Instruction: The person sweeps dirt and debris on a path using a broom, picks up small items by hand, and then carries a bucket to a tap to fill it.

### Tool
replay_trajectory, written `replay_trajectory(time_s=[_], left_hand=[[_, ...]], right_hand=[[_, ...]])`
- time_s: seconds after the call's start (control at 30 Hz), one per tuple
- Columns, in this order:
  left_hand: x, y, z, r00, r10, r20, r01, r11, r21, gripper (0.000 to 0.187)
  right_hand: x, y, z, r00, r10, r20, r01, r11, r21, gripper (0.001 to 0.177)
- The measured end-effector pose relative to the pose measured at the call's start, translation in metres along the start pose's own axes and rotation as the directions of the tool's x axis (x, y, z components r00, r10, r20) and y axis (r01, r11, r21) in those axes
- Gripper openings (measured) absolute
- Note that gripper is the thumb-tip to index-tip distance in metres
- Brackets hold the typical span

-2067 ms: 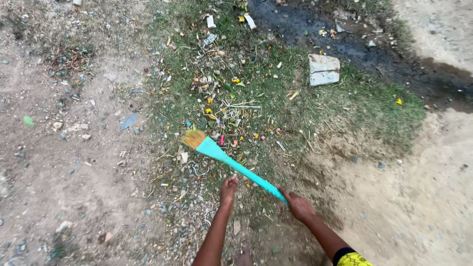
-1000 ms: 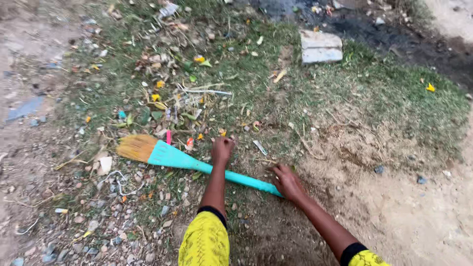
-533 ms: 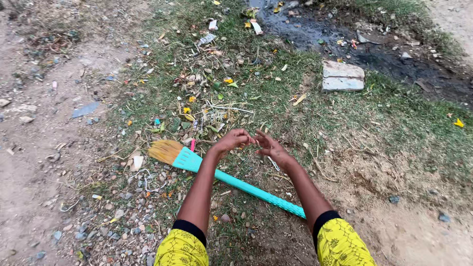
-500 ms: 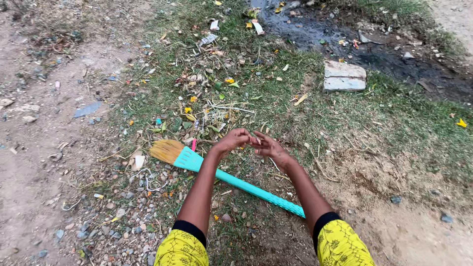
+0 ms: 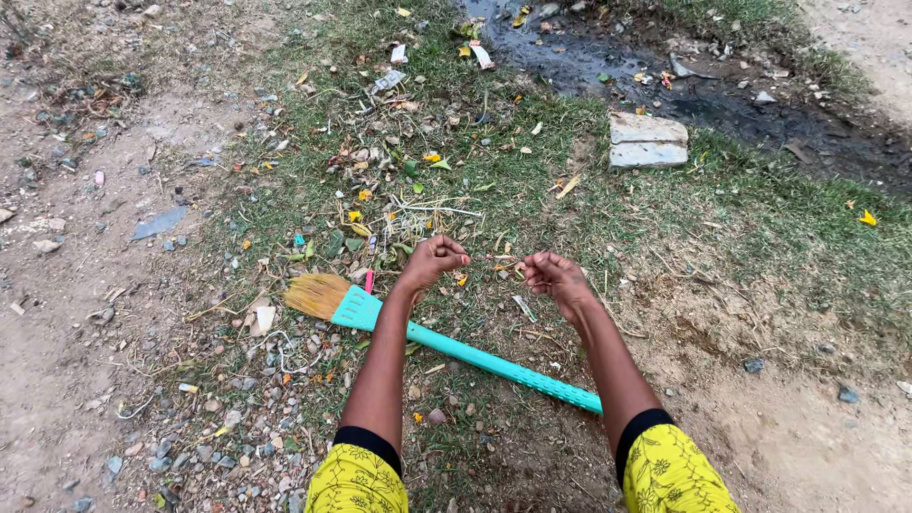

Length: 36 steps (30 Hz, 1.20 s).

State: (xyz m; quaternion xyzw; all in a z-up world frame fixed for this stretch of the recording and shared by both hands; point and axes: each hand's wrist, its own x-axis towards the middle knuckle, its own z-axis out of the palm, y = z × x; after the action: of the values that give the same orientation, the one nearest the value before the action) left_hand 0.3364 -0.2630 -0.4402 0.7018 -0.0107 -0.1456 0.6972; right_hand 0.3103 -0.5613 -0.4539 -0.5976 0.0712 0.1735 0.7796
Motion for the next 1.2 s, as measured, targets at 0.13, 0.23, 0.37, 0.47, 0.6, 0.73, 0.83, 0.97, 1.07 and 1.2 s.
replay_trajectory(time_s=[0.13,0.23,0.37,0.47,0.6,0.73,0.83,0.97,1.07,1.2], left_hand=[[0.009,-0.014,-0.008,1.000,0.012,-0.019,-0.012,1.000,-0.016,0.022],[0.026,-0.042,-0.016,0.994,0.020,-0.111,-0.030,0.996,-0.089,0.021],[0.044,-0.074,-0.023,0.984,0.029,-0.176,-0.030,1.000,-0.003,0.020],[0.050,-0.084,-0.027,0.980,0.031,-0.197,-0.026,0.999,0.027,0.019],[0.048,-0.092,-0.032,0.978,-0.051,-0.202,0.036,0.997,-0.075,0.019],[0.048,-0.095,-0.036,0.956,-0.187,-0.227,0.163,0.979,-0.123,0.019],[0.054,-0.106,-0.043,0.952,-0.153,-0.266,0.119,0.983,-0.143,0.018],[0.051,-0.105,-0.049,0.959,-0.126,-0.254,0.110,0.991,-0.076,0.016],[0.050,-0.091,-0.040,0.968,-0.126,-0.215,0.119,0.992,-0.042,0.017],[0.045,-0.057,-0.023,0.977,-0.154,-0.148,0.166,0.983,0.073,0.020]], right_hand=[[0.010,0.000,-0.002,1.000,-0.003,-0.014,0.002,0.998,-0.064,0.024],[0.019,0.007,-0.001,0.994,-0.009,-0.110,0.001,0.997,-0.071,0.020],[0.029,0.009,-0.001,0.978,-0.107,-0.178,0.086,0.989,-0.120,0.012],[0.029,0.005,0.001,0.952,-0.126,-0.281,0.099,0.989,-0.110,0.008],[0.025,0.001,0.005,0.929,-0.145,-0.341,0.121,0.988,-0.091,0.008],[0.029,-0.003,0.004,0.929,-0.129,-0.347,0.099,0.990,-0.104,0.010],[0.032,0.000,-0.013,0.929,-0.103,-0.356,0.070,0.992,-0.104,0.011],[0.038,0.010,-0.030,0.933,-0.095,-0.346,0.048,0.989,-0.142,0.015],[0.037,0.014,-0.020,0.945,-0.095,-0.314,0.043,0.985,-0.167,0.018],[0.023,0.002,0.024,0.983,-0.120,-0.142,0.071,0.949,-0.308,0.028]])
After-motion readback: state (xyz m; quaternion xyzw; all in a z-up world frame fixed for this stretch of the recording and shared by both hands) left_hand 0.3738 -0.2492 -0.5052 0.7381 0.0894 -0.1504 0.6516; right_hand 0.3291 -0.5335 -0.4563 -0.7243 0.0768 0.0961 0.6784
